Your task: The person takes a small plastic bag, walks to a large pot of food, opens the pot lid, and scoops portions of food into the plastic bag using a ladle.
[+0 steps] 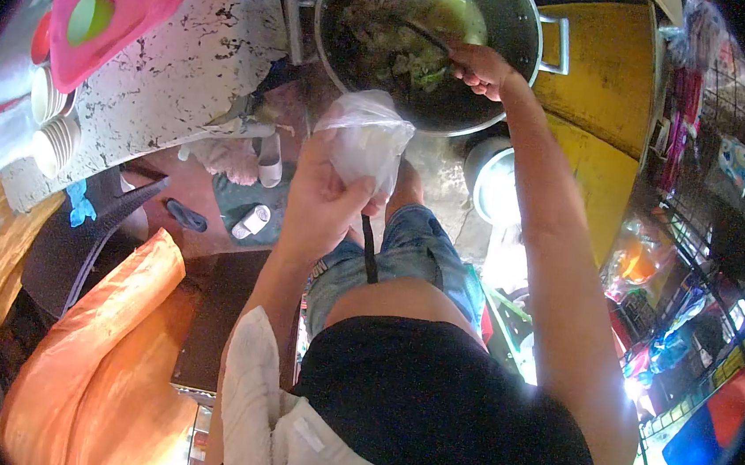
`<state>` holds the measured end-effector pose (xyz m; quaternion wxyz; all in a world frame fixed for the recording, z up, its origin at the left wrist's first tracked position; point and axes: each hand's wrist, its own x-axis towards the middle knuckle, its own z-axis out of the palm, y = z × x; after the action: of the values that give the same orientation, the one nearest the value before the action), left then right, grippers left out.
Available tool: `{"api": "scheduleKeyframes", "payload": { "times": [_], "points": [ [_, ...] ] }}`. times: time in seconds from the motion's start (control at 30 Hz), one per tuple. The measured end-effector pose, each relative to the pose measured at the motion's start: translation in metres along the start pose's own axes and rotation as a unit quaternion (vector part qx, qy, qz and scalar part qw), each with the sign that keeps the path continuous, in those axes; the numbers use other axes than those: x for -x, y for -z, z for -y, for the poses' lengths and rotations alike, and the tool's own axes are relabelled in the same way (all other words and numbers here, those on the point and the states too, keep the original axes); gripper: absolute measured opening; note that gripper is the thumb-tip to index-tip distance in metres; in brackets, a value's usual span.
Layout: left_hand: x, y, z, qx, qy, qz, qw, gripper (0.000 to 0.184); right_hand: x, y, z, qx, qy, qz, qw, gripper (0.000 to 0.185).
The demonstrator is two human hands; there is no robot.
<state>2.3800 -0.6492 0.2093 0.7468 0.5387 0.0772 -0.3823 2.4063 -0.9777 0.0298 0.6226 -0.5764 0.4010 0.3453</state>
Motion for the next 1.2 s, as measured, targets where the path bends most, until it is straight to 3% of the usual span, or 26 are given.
{"api": "scheduleKeyframes", "payload": {
  "times": [0.13,0.23,0.47,0.57,0.6,0.7,0.87,0.93,0.97,1.03,1.1,1.2],
  "points": [
    [-0.004,-0.004,-0.006,0.005,0.01,0.021,1.0,0.081,0.004,0.001,-0.01,-0.004,0.007,0.015,1.0,0.05],
    [-0.002,-0.004,-0.009,0.02,0.04,0.023,0.999,0.081,0.007,0.012,-0.016,0.035,0.022,0.026,0.999,0.052],
    [-0.001,-0.005,-0.003,0.039,-0.007,0.029,0.999,0.081,0.017,0.051,0.028,0.266,0.04,0.042,0.962,0.048],
    [-0.001,-0.004,-0.003,0.025,0.02,0.037,0.999,0.081,0.021,0.016,0.073,0.437,0.071,-0.008,0.897,0.047],
    [-0.001,-0.004,-0.002,0.021,0.018,0.039,0.999,0.081,-0.006,0.013,0.07,0.527,0.161,-0.023,0.834,0.046],
    [-0.004,-0.002,0.004,0.013,0.003,0.047,0.999,0.081,0.0,0.007,0.068,0.657,0.273,-0.194,0.675,0.042],
    [-0.001,0.0,-0.005,0.017,0.045,0.052,0.997,0.081,0.053,0.026,0.016,0.517,0.226,-0.205,0.8,0.038],
    [0.0,0.0,-0.004,0.01,0.038,0.046,0.998,0.08,0.045,0.022,-0.016,0.59,0.259,-0.168,0.746,0.038],
    [-0.002,0.001,0.0,0.001,0.029,0.044,0.999,0.08,0.037,0.019,-0.031,0.678,0.307,-0.134,0.654,0.038],
    [-0.005,-0.001,-0.001,-0.006,0.028,0.046,0.999,0.08,0.039,0.007,-0.031,0.701,0.311,-0.132,0.628,0.037],
    [-0.005,0.001,-0.006,-0.006,0.051,0.047,0.998,0.08,0.049,-0.04,-0.012,0.569,0.227,-0.189,0.767,0.037],
    [-0.004,0.003,-0.006,-0.007,0.029,0.048,0.998,0.079,0.041,-0.061,-0.003,0.525,0.219,-0.208,0.796,0.028]
  ]
}}
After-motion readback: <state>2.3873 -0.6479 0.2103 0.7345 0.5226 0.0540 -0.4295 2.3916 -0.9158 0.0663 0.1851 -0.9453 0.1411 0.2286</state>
